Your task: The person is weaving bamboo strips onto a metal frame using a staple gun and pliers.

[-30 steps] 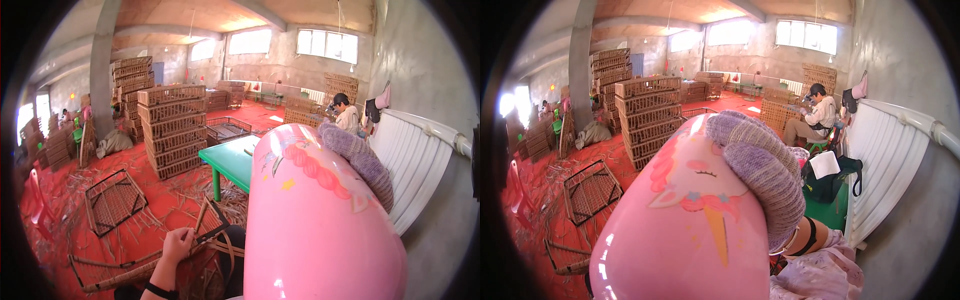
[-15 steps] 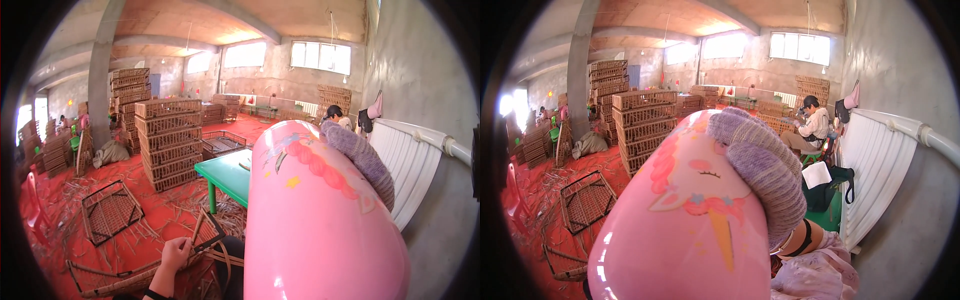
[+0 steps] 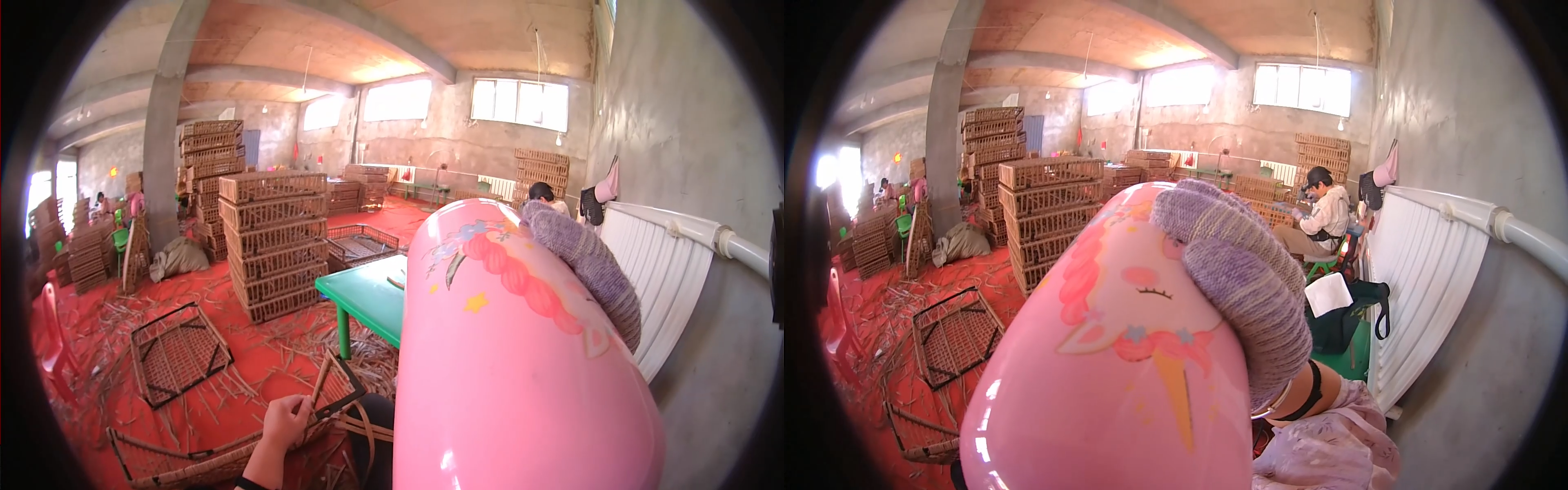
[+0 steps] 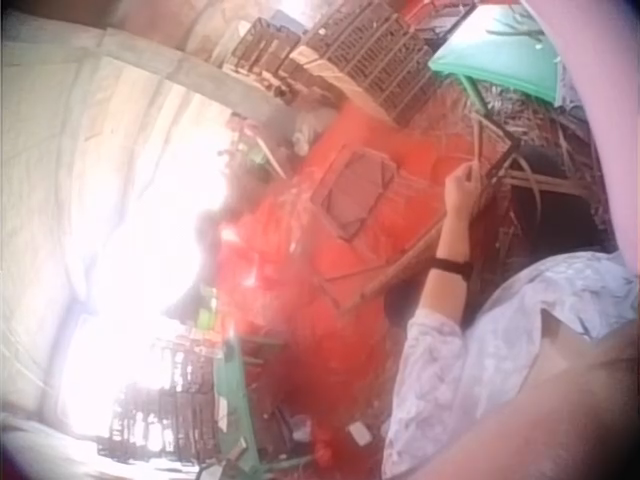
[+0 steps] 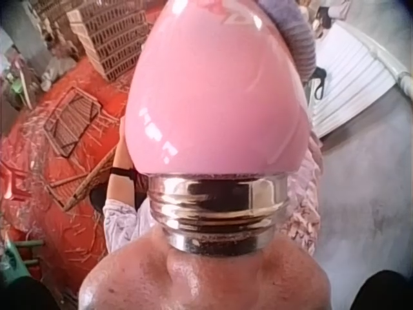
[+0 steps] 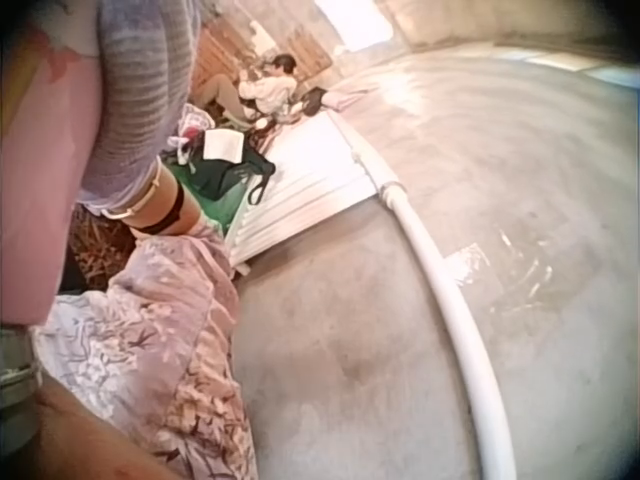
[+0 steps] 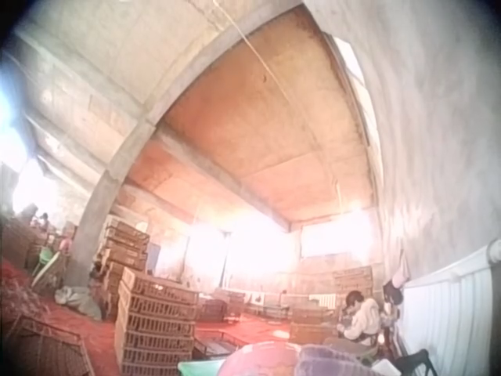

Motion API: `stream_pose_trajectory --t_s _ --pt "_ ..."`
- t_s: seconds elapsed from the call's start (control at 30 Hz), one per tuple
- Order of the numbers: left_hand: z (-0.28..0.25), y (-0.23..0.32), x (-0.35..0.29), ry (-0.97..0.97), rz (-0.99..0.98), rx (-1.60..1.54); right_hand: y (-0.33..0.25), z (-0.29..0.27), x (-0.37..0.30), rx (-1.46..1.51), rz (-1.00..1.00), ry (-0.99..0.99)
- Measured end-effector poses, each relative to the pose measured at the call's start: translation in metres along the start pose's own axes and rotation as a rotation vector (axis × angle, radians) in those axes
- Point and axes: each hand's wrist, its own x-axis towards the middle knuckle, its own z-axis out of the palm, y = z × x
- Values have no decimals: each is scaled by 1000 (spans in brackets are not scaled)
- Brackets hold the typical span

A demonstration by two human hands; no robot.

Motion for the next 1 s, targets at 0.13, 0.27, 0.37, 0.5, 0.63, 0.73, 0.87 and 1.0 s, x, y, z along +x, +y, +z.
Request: stream_pose_trajectory --t_s 0.13,0.27,0.37,0.5,0.63,0.73,0.87,1.0 --pt "-2 6 -2 1 -1 14 -3 1 5 -14 -50 -19" --pt "-2 6 0 10 11 16 -7 2 10 -28 -98 -38" --pt "-2 3 0 24 45 14 -11 3 14 -39 -134 -53" --pt "0 0 1 48 72 45 -16 4 18 -55 -178 -71" --pt "1 0 1 41 70 1 -24 5 23 -72 -223 -89" --pt "-1 3 0 38 49 10 -30 6 28 -83 -255 -101" --pt "-1 1 1 38 53 18 -39 9 32 -98 -298 -118" --pt "-1 0 1 40 59 9 -48 12 36 -112 -341 -135"
